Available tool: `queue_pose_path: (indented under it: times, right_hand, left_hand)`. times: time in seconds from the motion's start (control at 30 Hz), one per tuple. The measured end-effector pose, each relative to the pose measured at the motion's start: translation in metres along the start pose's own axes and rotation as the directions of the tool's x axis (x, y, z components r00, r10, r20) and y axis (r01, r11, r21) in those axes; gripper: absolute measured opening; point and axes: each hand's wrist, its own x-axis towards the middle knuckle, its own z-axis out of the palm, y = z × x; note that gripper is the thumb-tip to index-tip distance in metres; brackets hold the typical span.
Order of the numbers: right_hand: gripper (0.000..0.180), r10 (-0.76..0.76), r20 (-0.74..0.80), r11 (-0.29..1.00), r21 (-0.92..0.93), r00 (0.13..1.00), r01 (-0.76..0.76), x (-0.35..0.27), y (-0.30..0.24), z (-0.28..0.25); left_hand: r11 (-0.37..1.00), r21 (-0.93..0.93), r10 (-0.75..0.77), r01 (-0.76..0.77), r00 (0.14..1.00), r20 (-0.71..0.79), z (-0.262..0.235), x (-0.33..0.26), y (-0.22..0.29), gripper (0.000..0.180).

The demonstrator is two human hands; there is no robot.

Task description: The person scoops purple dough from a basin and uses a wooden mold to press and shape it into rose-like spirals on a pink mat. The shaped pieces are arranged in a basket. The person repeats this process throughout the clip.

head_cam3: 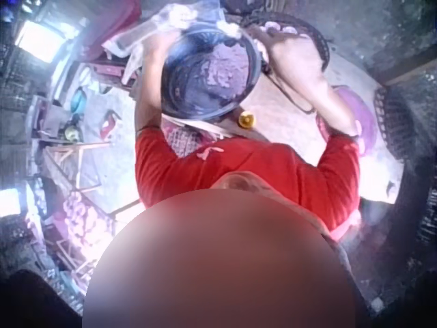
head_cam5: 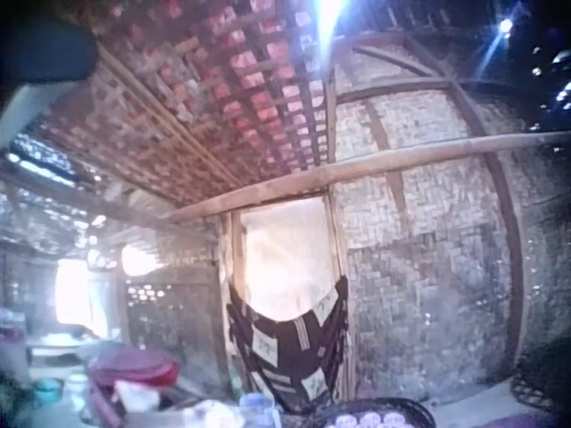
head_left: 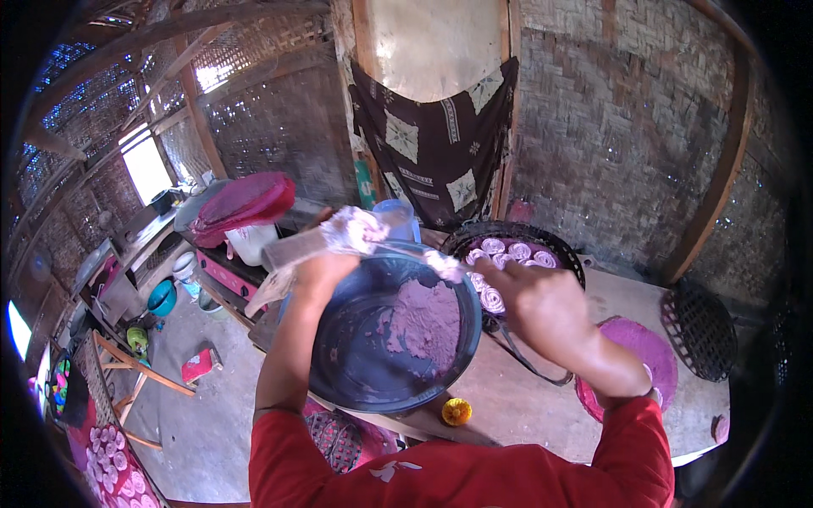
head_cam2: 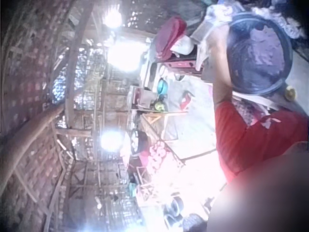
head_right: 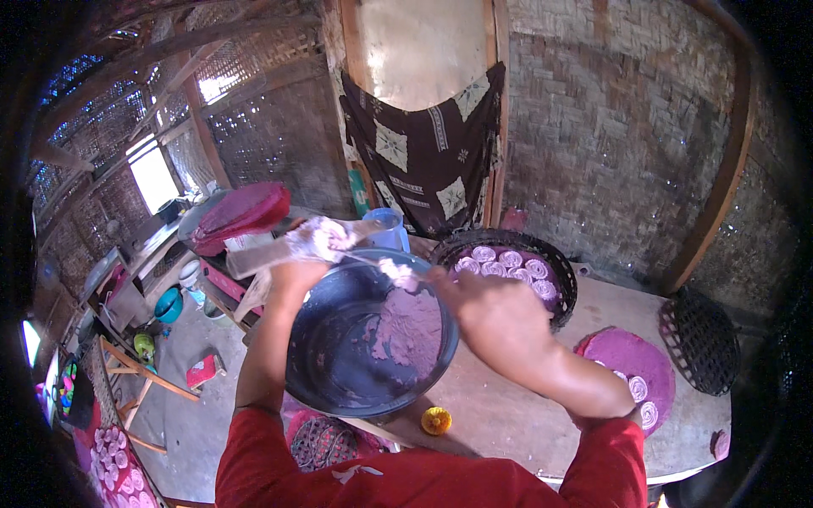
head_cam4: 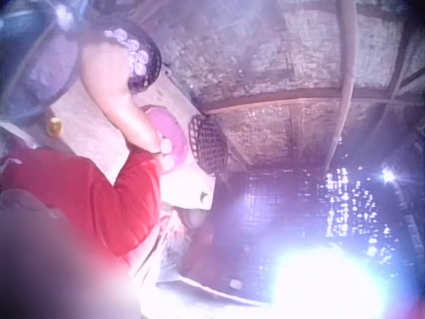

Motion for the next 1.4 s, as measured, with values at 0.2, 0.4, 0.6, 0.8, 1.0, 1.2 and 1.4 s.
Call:
queue_pose_path:
  times: [0.2, 0.4, 0.6, 0.8, 1.0, 1.2, 1.4]
  right_hand:
    - [0.036, 0.039, -0.064, 0.999, -0.012, 0.997, -0.04, 0.019, 0.002, -0.008]
    - [0.025, -0.184, 0.023, 0.967, -0.173, 0.983, 0.185, 0.03, -0.009, 0.011]
    - [0.048, -0.086, 0.132, 0.983, -0.147, 0.988, 0.105, 0.004, -0.005, -0.006]
    - [0.037, 0.332, -0.264, 0.628, 0.778, 0.906, -0.003, 0.038, -0.004, 0.043]
    - [0.049, 0.4, -0.102, 0.519, 0.844, 0.911, -0.133, 0.031, -0.06, 0.124]
    - [0.036, 0.311, 0.168, 0.292, 0.92, 0.935, -0.263, 0.022, -0.026, 0.125]
    - [0.036, 0.219, 0.185, 0.268, 0.933, 0.958, -0.241, 0.019, -0.033, 0.134]
  left_hand:
    - [0.998, 0.003, 0.056, -0.056, 0.987, -0.148, -0.008, 0.003, 0.007, 0.024]
    - [0.964, -0.069, 0.24, -0.255, 0.955, -0.175, 0.017, -0.022, 0.035, 0.024]
    - [0.996, -0.044, 0.079, -0.081, 0.996, -0.046, 0.005, -0.018, 0.016, 0.021]
    - [0.994, -0.039, 0.091, -0.098, 0.984, -0.152, -0.006, -0.005, 0.035, 0.018]
    - [0.996, -0.06, -0.077, 0.067, 0.979, -0.188, 0.004, 0.007, 0.037, 0.022]
    - [0.991, 0.087, -0.076, 0.099, 0.969, -0.235, 0.008, 0.005, 0.002, 0.025]
    - [0.976, 0.132, -0.143, 0.174, 0.965, -0.219, 0.008, 0.012, -0.007, 0.027]
